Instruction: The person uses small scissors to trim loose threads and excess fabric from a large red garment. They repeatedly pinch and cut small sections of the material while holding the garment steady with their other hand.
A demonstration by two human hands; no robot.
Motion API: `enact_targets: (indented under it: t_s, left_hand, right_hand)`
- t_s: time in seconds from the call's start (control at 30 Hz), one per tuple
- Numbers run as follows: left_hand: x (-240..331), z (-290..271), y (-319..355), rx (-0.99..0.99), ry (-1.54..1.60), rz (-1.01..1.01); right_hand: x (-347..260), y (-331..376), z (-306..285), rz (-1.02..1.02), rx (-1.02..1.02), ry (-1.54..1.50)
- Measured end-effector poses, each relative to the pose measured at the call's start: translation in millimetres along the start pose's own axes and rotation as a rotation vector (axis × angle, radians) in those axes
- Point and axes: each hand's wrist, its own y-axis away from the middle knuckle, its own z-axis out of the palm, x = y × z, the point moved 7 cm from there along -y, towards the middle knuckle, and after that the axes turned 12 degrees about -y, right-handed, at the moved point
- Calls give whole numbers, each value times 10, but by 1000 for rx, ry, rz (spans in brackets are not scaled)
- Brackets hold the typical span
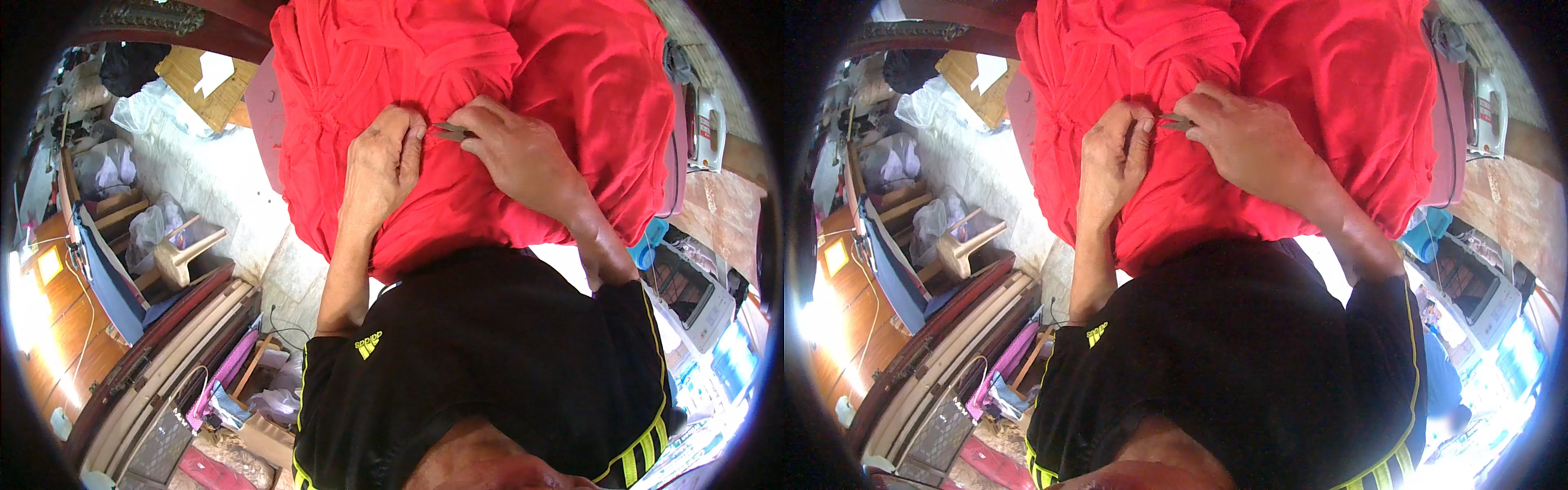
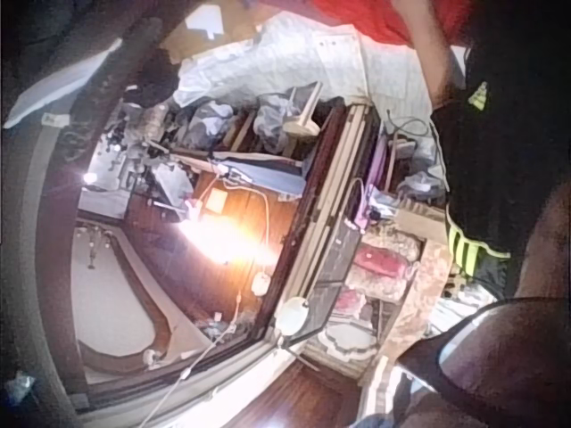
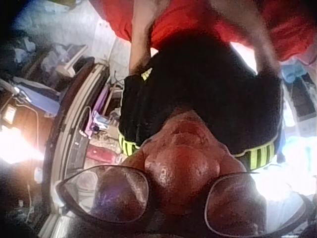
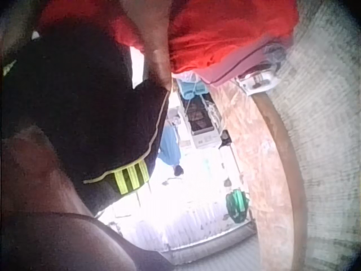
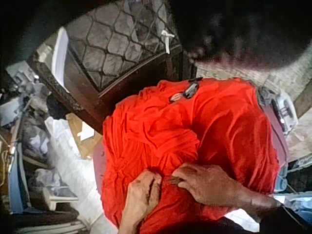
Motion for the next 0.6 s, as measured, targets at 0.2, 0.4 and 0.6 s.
enact_targets:
  t_s: [0.2,0.4,0.6]
  left_hand:
    - [13,8,38,68,42,27]
    - [-7,6,45,63,63,-3]
    - [-94,-10,72,100,161,-55]
  right_hand:
    - [-35,-83,123,32,-99,194]
    - [-32,-81,150,-3,-98,232]
    - [4,-34,21,8,-38,-35]
